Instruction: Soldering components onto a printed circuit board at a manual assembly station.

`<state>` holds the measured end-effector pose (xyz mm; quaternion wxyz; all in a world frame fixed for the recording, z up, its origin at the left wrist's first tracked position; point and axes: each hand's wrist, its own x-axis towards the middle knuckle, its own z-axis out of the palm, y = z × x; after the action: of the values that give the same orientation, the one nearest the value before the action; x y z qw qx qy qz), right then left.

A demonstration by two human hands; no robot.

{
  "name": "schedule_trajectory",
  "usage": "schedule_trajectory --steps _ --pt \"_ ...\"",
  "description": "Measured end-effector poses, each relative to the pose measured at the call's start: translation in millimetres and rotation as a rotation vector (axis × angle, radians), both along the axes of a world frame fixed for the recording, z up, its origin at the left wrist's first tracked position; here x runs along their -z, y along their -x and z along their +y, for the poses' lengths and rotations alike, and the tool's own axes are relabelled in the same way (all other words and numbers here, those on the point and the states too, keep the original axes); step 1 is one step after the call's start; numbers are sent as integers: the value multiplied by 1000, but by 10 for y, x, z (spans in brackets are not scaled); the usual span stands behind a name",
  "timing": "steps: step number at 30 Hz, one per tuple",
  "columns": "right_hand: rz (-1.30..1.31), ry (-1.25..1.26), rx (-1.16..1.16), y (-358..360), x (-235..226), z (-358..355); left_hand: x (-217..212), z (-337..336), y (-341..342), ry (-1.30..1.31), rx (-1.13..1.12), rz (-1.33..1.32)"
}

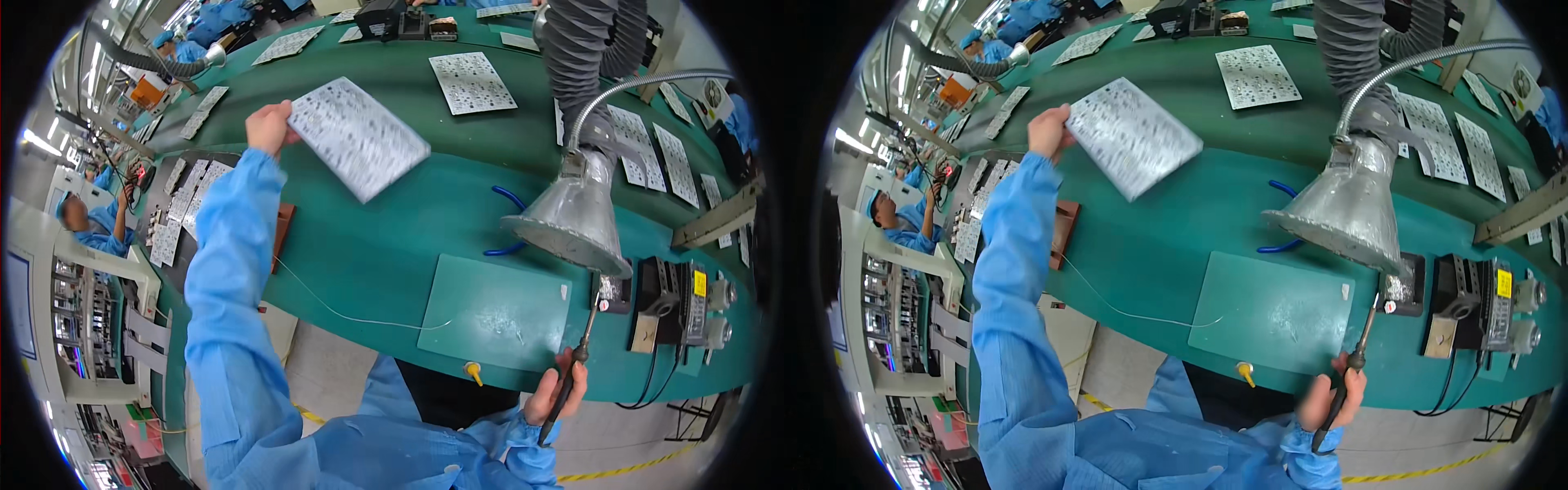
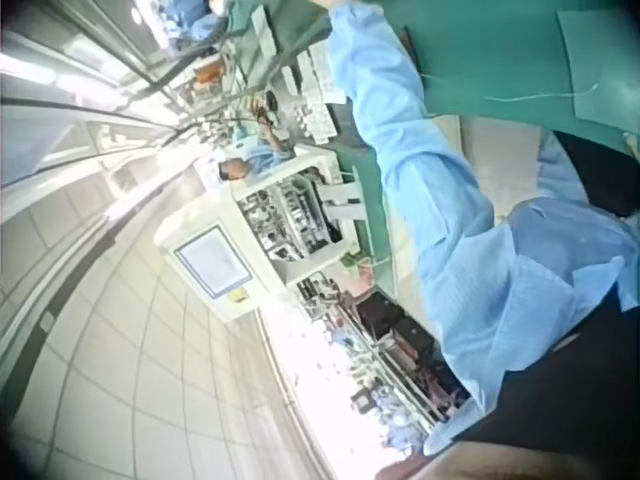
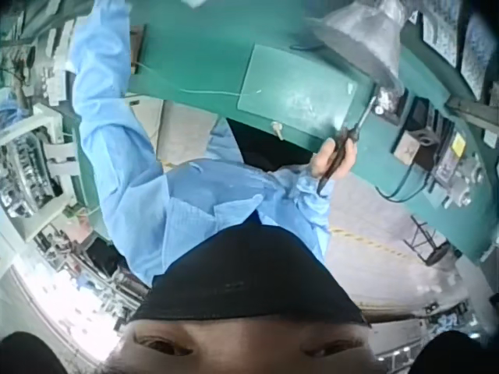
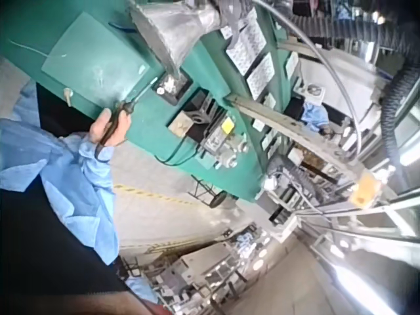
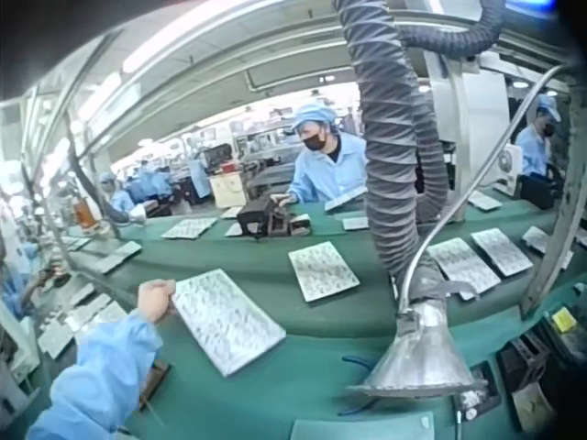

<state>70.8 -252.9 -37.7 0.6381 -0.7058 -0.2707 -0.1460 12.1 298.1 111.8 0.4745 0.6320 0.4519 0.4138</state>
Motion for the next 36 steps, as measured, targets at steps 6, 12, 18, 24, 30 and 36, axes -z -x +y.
schedule_trajectory --steps 6,12,18,24,30,36 --pt "-69 49 -16 26 -62 105 865 63 -670 -546 -70 1028" --pt "-107 85 -5 30 -96 171 1186 -192 -1035 -425 76 1086" --pt "-103 116 -14 -11 -112 130 1023 -11 -1278 -815 141 1037" --pt "-112 205 -46 -17 -158 120 985 -692 -2346 -184 333 824" --pt "-136 202 -106 -18 -182 158 1166 67 -2205 -757 116 693" --pt "-148 167 -71 -10 -119 66 -274 -480 -1232 -190 275 106"
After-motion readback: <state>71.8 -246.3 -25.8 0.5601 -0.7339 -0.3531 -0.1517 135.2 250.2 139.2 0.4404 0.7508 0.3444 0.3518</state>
